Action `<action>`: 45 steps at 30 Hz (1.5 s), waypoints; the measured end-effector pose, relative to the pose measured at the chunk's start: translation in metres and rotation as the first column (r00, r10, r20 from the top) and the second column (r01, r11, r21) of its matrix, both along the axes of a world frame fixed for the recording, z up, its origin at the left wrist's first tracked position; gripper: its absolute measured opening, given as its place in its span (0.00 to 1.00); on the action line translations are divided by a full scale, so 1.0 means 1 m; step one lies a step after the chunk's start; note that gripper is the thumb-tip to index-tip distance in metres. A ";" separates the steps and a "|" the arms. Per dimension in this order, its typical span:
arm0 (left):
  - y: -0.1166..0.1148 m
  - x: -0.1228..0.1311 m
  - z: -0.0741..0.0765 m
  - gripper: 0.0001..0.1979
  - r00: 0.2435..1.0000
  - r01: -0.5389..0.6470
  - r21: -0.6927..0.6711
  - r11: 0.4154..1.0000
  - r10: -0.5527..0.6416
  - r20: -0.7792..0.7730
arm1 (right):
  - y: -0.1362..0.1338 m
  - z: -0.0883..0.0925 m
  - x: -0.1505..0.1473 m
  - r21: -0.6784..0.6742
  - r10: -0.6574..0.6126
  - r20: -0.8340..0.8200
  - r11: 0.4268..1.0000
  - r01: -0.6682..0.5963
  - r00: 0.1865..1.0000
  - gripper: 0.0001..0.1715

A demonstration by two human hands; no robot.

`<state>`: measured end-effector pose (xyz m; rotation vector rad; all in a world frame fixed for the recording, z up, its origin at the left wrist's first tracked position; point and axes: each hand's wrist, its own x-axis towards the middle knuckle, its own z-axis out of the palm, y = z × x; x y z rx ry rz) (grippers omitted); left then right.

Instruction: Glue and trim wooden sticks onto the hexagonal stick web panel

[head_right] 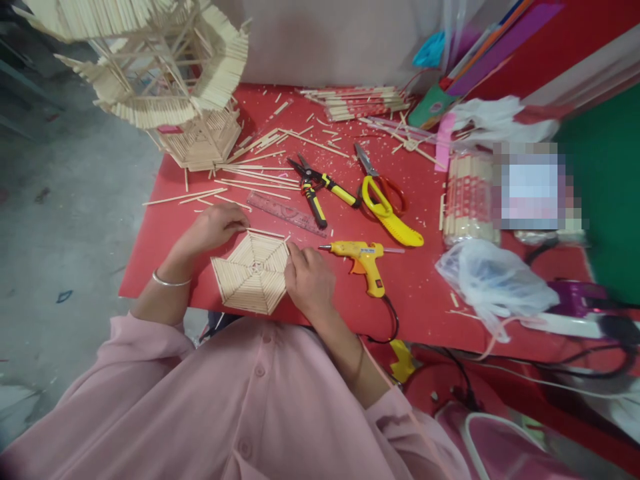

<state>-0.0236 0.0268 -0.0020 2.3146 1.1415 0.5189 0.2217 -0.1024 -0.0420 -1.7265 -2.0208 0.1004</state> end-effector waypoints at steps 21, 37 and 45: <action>-0.097 -0.045 0.002 0.09 0.795 -0.600 0.069 0.797 0.584 0.165 | -0.041 0.019 0.071 0.246 -0.107 -0.064 0.962 0.120 0.992 0.17; -0.101 -0.024 -0.012 0.08 0.567 -0.622 -0.452 0.640 0.766 0.303 | -0.013 0.034 0.075 0.182 -0.193 -0.042 0.963 0.198 0.980 0.21; -0.093 -0.033 -0.005 0.08 0.735 -0.639 -0.039 0.768 0.625 0.262 | 0.064 0.052 0.063 -0.040 -0.247 -0.191 0.969 0.244 0.950 0.19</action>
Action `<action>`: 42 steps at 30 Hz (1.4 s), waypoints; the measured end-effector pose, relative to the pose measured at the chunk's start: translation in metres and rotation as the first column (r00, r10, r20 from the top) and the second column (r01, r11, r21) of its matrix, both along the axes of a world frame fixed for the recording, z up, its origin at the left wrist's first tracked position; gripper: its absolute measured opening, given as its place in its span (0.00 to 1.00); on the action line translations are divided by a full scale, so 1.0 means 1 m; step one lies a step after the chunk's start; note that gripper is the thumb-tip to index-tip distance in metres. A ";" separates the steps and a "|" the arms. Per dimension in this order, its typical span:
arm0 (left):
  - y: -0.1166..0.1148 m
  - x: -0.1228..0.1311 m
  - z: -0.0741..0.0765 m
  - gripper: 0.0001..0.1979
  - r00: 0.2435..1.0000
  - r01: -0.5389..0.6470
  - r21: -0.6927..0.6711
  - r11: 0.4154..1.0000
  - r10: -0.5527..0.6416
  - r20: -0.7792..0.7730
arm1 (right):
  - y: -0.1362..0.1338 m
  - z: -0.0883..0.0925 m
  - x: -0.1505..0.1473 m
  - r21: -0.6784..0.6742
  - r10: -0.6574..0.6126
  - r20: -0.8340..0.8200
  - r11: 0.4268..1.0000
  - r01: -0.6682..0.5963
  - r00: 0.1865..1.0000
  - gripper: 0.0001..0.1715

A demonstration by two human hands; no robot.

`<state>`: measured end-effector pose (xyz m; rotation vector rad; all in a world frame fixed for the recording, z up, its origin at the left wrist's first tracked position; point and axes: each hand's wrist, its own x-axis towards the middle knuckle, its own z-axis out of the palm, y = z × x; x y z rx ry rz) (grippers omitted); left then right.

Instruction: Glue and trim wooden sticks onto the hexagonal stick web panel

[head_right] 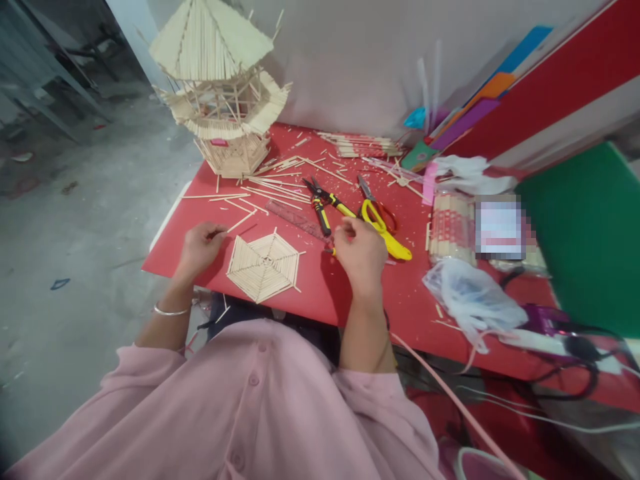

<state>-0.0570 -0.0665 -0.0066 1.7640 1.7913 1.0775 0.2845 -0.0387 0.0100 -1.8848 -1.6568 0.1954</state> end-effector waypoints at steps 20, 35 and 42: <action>0.006 0.023 0.012 0.07 0.999 -0.044 -0.046 0.998 0.043 -0.022 | 0.054 0.029 0.035 -0.335 0.103 0.261 0.942 -0.010 0.960 0.33; -0.008 0.025 0.007 0.10 0.998 0.012 -0.075 0.997 -0.017 -0.068 | 0.102 0.022 -0.004 -0.606 0.336 0.372 0.794 -0.048 0.865 0.44; -0.015 0.042 -0.008 0.10 0.970 -0.042 -0.053 0.998 0.028 -0.241 | 0.095 0.026 -0.013 -0.384 0.038 -0.114 0.920 -0.079 0.993 0.18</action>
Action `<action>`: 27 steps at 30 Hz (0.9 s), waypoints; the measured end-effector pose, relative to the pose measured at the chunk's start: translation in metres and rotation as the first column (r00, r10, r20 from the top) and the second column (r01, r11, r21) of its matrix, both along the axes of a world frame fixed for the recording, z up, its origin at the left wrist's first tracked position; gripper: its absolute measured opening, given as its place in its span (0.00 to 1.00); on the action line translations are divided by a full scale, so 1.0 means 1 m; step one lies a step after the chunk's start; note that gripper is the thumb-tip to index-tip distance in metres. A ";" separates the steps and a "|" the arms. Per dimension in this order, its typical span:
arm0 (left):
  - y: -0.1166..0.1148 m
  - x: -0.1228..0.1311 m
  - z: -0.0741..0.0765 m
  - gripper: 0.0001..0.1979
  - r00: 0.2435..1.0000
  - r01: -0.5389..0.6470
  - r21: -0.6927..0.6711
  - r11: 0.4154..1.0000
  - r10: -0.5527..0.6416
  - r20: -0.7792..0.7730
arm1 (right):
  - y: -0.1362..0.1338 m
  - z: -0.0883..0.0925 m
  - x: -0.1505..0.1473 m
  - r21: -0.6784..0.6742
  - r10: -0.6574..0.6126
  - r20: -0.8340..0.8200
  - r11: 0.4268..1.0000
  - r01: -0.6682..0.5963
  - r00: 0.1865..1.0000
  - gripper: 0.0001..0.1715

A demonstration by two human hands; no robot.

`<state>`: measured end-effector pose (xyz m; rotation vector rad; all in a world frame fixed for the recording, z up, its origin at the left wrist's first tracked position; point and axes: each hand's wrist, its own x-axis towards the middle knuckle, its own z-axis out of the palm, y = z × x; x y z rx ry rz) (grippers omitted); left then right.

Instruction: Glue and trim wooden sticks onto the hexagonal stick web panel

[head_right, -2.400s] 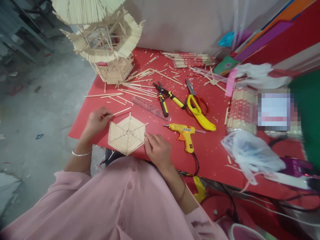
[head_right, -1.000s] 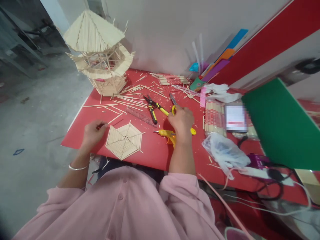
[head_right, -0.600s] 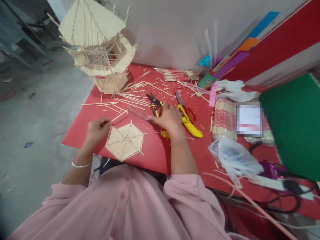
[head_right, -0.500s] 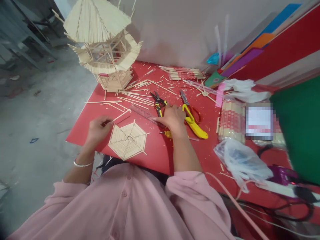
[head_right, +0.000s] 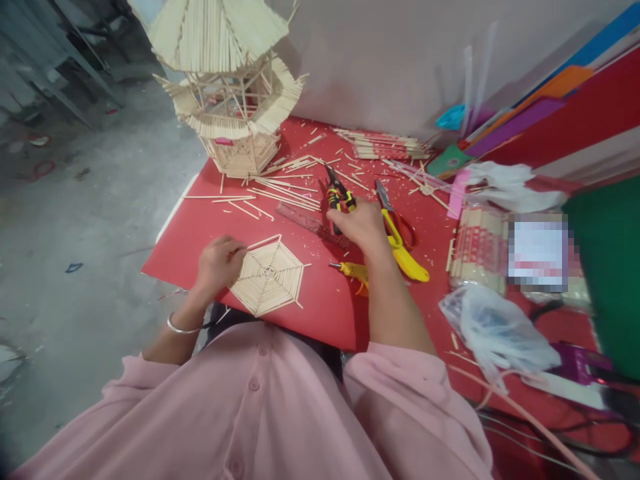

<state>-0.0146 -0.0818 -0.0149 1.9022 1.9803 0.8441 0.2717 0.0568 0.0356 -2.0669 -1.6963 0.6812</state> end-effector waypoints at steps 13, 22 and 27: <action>-0.010 0.005 0.002 0.11 0.996 -0.007 0.000 1.000 0.007 -0.092 | -0.106 0.026 -0.014 -0.213 -0.118 -0.940 0.936 -0.282 0.319 0.34; -0.012 0.001 0.004 0.11 0.996 -0.017 -0.007 1.000 0.016 -0.084 | -0.123 -0.003 -0.034 -0.228 -0.124 -0.955 0.888 -0.398 0.269 0.36; -0.010 -0.003 0.005 0.10 0.998 -0.011 -0.012 1.000 0.011 -0.062 | -0.113 -0.010 -0.048 -0.231 -0.168 -0.965 0.912 -0.340 0.203 0.38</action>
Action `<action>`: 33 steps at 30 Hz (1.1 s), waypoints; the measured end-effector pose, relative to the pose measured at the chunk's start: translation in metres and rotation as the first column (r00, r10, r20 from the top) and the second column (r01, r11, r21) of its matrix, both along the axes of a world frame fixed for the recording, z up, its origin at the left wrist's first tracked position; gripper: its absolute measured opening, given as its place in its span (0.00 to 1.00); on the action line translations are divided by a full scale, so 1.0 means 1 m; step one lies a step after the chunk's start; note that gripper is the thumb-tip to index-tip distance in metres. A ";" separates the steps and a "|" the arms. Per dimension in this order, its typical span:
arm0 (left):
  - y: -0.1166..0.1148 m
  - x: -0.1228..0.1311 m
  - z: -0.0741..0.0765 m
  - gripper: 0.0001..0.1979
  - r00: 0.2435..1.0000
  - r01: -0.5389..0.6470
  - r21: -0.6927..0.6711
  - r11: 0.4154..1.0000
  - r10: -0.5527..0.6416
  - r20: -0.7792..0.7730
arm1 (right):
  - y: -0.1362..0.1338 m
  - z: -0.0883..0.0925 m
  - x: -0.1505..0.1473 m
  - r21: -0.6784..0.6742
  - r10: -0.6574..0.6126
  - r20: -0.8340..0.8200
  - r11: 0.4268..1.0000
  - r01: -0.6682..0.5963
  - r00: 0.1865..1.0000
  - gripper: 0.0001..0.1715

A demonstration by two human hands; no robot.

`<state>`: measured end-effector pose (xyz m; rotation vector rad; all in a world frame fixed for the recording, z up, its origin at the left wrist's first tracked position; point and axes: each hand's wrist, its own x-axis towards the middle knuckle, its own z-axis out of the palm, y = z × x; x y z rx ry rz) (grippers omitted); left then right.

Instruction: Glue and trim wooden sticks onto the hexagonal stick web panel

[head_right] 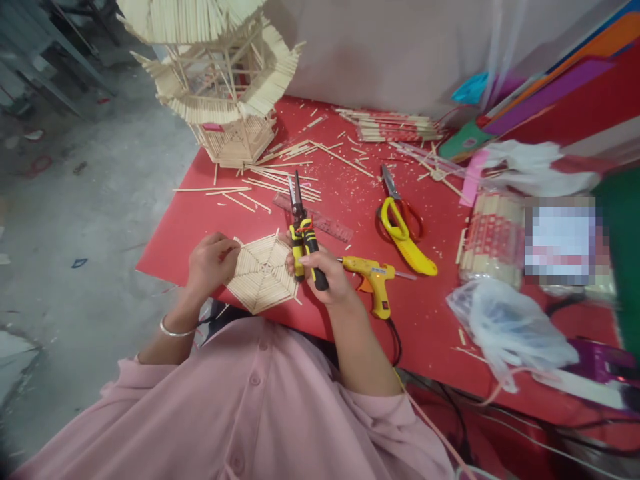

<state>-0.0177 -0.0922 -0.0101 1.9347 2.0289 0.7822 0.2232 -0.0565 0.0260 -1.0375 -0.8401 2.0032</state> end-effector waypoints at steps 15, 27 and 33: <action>0.001 -0.001 -0.001 0.10 0.999 0.001 -0.006 1.000 -0.001 0.053 | 0.011 -0.011 -0.007 -0.003 0.044 0.023 0.999 -0.044 0.999 0.36; 0.002 -0.001 -0.001 0.09 0.998 -0.007 -0.026 1.000 0.009 0.058 | 0.014 -0.012 -0.012 -0.012 0.041 0.029 0.999 -0.041 0.999 0.38; 0.002 0.000 0.001 0.09 0.999 -0.017 -0.042 0.999 0.019 0.043 | 0.015 -0.015 -0.010 -0.006 0.066 0.045 0.998 -0.066 0.997 0.38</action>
